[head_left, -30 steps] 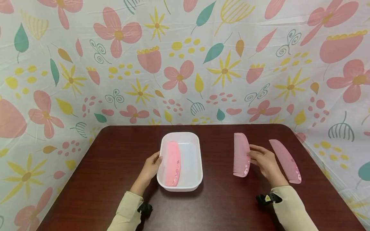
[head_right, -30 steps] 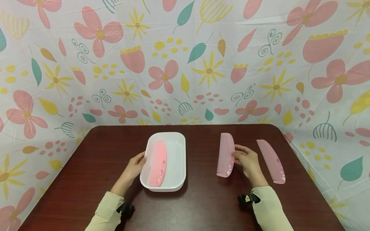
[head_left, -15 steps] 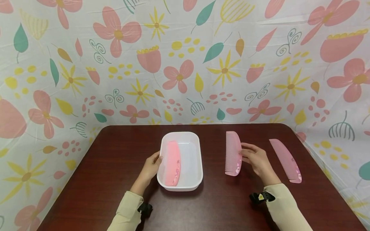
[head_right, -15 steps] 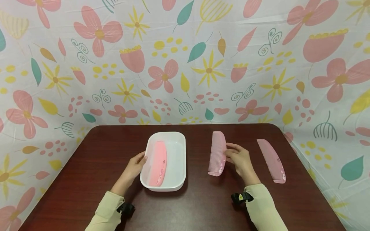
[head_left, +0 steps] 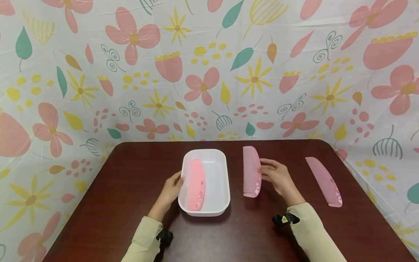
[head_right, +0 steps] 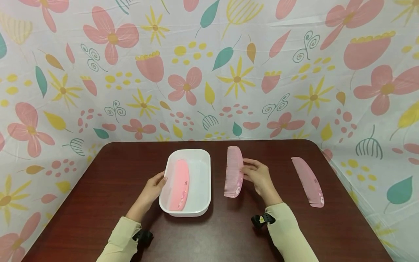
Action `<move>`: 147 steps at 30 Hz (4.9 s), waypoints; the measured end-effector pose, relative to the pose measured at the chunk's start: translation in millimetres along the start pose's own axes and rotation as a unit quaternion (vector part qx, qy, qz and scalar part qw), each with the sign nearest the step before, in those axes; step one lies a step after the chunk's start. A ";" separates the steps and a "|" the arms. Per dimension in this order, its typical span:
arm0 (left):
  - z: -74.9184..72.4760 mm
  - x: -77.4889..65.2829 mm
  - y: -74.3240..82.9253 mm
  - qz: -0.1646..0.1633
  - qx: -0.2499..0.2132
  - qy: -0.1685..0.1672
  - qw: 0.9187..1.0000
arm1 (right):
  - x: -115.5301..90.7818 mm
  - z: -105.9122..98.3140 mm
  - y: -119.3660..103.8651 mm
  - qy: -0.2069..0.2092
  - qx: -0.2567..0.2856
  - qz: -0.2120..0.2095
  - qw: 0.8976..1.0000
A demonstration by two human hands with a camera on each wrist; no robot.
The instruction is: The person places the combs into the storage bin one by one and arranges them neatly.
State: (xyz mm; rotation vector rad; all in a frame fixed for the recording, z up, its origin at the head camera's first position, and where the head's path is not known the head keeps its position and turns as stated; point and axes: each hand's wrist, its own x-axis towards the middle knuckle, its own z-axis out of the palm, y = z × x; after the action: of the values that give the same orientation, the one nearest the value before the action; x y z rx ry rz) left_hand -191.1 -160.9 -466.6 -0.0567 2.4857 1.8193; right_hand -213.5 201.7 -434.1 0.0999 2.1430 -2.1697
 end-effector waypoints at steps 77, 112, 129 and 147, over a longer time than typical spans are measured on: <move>0.4 0.0 -4.0 0.000 0.004 0.013 1.000 | 7.9 87.6 4.9 -0.043 -0.073 -0.004 0.996; 0.3 2.1 -5.8 0.000 0.004 0.010 1.000 | 12.0 4.0 -0.5 -0.019 -0.104 -0.064 0.992; 0.2 -0.1 -3.6 0.005 0.006 0.008 1.000 | 7.4 -62.2 -0.2 0.041 -0.051 -0.115 0.991; -1.1 2.0 -2.3 0.008 0.011 0.011 1.000 | -6.9 -127.9 6.1 0.115 -0.022 -0.100 0.988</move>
State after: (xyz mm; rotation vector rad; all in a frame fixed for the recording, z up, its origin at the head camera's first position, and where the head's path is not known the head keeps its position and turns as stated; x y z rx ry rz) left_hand -192.9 -162.6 -468.6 -0.0572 2.5271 1.8078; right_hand -208.1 329.7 -441.1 0.1437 2.4207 -2.3179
